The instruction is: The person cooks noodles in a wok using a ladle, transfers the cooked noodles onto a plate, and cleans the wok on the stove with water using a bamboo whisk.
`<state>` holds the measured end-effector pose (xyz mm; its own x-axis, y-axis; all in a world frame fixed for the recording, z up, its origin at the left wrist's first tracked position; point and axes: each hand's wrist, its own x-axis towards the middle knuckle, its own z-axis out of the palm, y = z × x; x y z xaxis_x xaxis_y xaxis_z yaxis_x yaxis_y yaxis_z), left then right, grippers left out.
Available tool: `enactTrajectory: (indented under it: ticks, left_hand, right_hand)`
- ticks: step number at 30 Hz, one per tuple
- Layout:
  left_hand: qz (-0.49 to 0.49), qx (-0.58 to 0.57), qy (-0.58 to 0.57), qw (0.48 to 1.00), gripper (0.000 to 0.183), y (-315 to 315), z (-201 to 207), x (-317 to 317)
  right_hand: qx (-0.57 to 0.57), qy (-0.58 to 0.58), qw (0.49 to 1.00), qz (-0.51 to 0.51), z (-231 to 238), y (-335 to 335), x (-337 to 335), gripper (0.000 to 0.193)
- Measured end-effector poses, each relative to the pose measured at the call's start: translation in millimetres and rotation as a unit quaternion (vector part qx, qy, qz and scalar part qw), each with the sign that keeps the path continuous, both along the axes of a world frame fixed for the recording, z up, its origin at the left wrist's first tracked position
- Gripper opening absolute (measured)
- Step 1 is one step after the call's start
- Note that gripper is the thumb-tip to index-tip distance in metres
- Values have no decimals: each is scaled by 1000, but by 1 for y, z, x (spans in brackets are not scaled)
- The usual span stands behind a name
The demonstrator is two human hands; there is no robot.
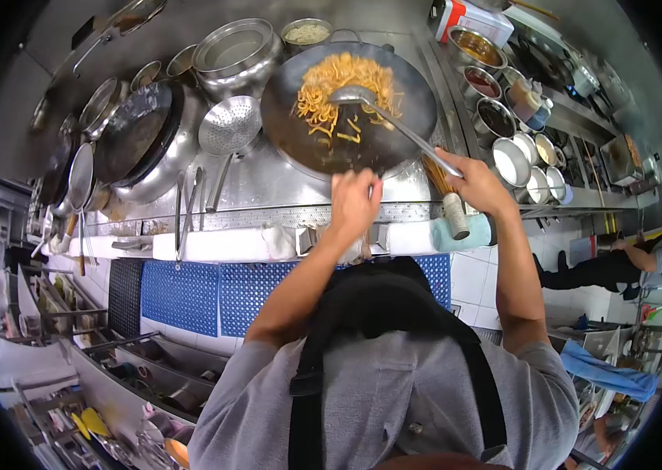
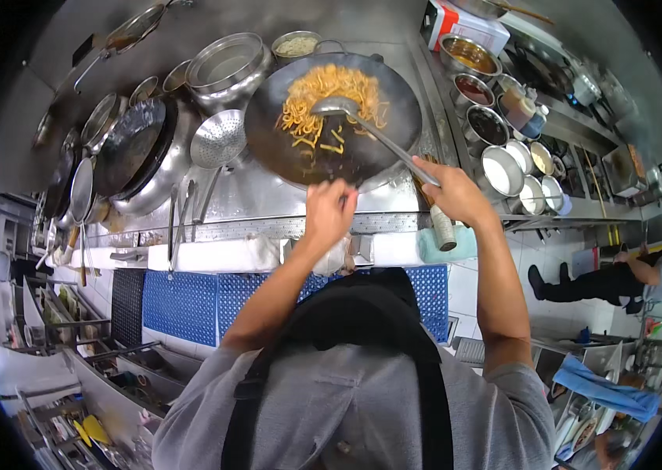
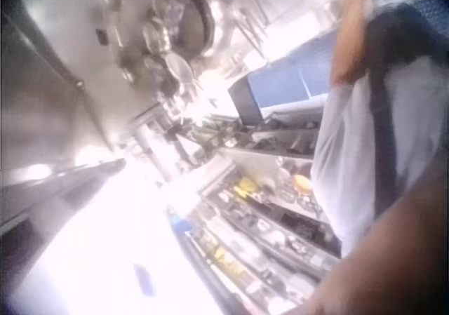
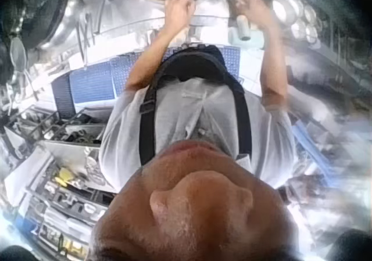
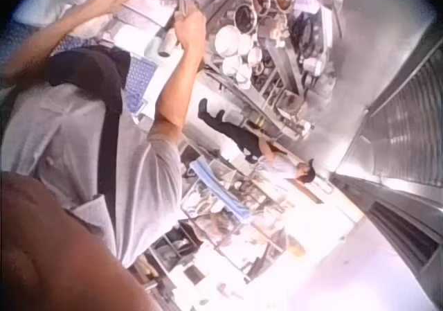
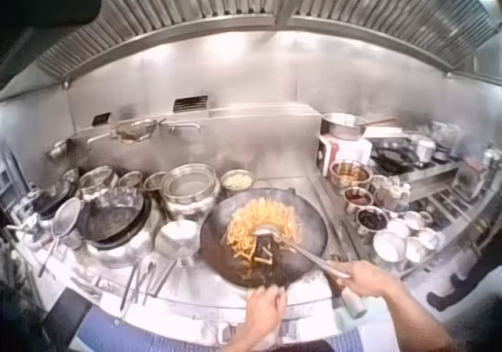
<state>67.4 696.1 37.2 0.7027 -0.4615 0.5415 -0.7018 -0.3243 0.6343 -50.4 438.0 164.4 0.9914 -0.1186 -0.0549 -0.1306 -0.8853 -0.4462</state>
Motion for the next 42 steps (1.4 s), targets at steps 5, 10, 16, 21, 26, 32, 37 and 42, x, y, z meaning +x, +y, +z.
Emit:
enactTrajectory:
  ticks: [5,10,16,21,26,32,37,42]
  left_hand:
    - [-10,-16,-43,999,11,31,49,-20]
    - [0,-13,0,1000,13,-19,21,55]
    - [-18,-5,-8,1000,13,20,10,-5]
    - [-23,-7,-8,1000,12,2,27,45]
    - [-36,19,18,999,13,-23,-22,87]
    - [-45,-13,-6,999,26,2,-18,76]
    - [259,16,34,965,72,126,-36,9]
    - [355,125,265,888,82,207,-106,-17]
  right_hand:
    - [108,161,975,-106,110,2,-49,61]
    - [-14,71,997,38,69,-41,-52,63]
    - [25,-86,996,-23,12,-37,-56,61]
    - [269,-29,948,-165,11,-32,-65,60]
    - [204,-118,951,-201,-75,-11,31,59]
    - [95,-220,957,-163,-174,72,77,69]
    - [443,-47,868,-219,-94,52,47,69]
    - [263,-87,937,-213,-111,14,110,68]
